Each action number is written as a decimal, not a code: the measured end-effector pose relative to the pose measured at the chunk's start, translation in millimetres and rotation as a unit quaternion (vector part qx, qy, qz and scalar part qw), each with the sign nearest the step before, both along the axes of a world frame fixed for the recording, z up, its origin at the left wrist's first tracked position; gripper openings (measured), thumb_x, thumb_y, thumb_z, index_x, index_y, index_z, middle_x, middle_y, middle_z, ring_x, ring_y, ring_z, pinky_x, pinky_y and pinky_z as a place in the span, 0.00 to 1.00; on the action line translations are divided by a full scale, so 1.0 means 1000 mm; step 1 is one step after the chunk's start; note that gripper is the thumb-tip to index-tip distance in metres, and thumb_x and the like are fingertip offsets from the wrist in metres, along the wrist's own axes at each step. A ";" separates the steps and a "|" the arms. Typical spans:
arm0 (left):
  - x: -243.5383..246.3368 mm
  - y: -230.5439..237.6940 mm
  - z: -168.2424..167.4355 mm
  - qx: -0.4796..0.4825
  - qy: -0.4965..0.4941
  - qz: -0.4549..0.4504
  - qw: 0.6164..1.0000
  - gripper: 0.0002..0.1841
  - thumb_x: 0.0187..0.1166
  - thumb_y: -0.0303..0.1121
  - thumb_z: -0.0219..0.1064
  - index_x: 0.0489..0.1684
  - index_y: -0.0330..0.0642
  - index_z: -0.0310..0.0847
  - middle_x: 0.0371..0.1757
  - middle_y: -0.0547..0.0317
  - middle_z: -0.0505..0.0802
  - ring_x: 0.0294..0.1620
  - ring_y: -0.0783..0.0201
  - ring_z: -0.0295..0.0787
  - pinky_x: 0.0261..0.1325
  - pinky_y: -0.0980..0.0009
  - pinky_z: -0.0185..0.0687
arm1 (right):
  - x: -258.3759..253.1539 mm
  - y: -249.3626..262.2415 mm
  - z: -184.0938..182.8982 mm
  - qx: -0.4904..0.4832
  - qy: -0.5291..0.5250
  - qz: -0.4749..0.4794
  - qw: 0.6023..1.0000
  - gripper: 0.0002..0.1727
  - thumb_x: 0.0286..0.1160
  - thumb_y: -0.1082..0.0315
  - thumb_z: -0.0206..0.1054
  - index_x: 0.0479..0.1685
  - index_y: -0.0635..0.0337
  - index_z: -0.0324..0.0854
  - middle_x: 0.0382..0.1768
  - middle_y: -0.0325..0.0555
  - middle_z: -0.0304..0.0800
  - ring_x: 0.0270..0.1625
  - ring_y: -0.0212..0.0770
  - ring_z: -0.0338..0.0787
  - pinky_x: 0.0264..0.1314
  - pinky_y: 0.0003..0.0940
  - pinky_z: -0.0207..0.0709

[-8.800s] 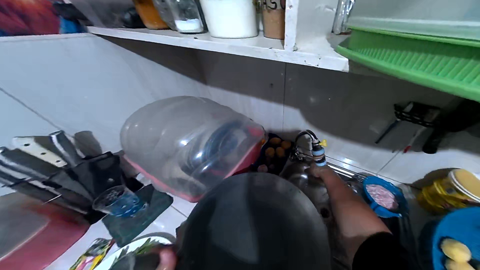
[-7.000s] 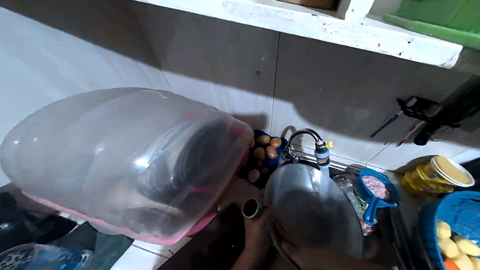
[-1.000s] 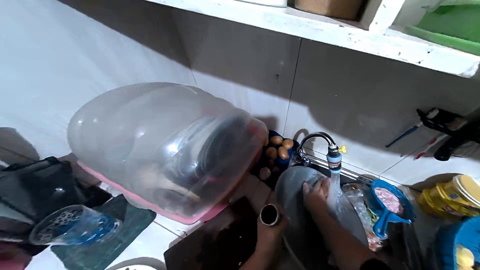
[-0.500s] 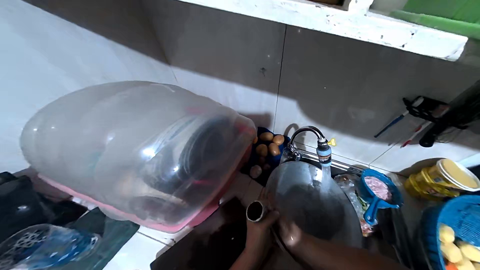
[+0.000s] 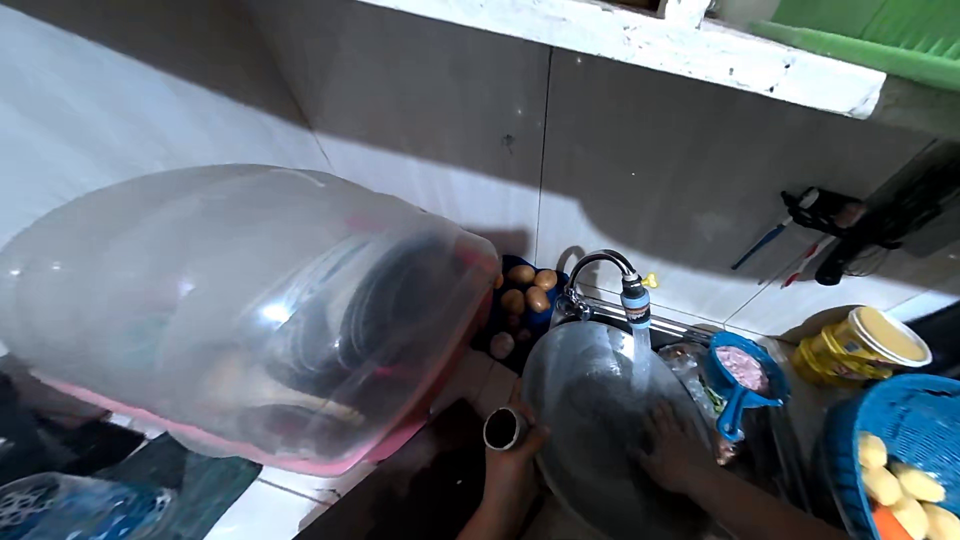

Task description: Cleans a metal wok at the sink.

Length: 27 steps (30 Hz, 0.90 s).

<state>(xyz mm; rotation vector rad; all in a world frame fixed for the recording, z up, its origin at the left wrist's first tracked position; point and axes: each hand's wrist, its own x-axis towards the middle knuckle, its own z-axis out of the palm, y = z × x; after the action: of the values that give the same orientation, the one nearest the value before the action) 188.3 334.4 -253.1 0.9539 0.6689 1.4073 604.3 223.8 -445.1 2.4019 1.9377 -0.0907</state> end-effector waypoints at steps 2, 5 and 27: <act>0.002 -0.003 0.008 -0.009 0.009 0.004 1.000 0.19 0.58 0.17 0.76 0.48 0.34 0.79 0.48 0.45 0.89 0.51 0.53 0.88 0.57 0.52 0.89 | -0.005 0.045 -0.024 0.089 -0.035 -0.033 0.995 0.57 0.65 0.13 0.43 0.90 0.43 0.63 0.96 0.56 0.40 0.95 0.69 0.39 0.87 0.84 0.33; 0.006 -0.006 0.017 -0.027 0.018 0.000 0.999 0.23 0.57 0.17 0.78 0.54 0.33 0.79 0.49 0.44 0.90 0.51 0.52 0.89 0.56 0.52 0.90 | -0.015 0.117 -0.062 0.186 -0.016 -0.087 0.979 0.48 0.73 0.21 0.47 0.91 0.39 0.62 0.95 0.60 0.44 0.93 0.70 0.49 0.86 0.84 0.40; 0.005 -0.002 0.016 -0.070 0.048 0.032 0.996 0.19 0.65 0.21 0.76 0.55 0.36 0.80 0.46 0.45 0.91 0.48 0.54 0.91 0.50 0.52 0.91 | -0.281 0.056 0.271 0.055 0.615 0.163 0.769 0.29 0.93 0.62 0.50 0.87 0.70 0.61 0.87 0.53 0.67 0.89 0.36 0.66 0.90 0.31 0.61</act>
<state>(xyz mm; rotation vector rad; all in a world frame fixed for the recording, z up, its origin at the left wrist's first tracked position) 193.8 332.1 -237.1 0.8996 0.8654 1.3587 323.4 279.8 -174.5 2.0813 2.7243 -2.0051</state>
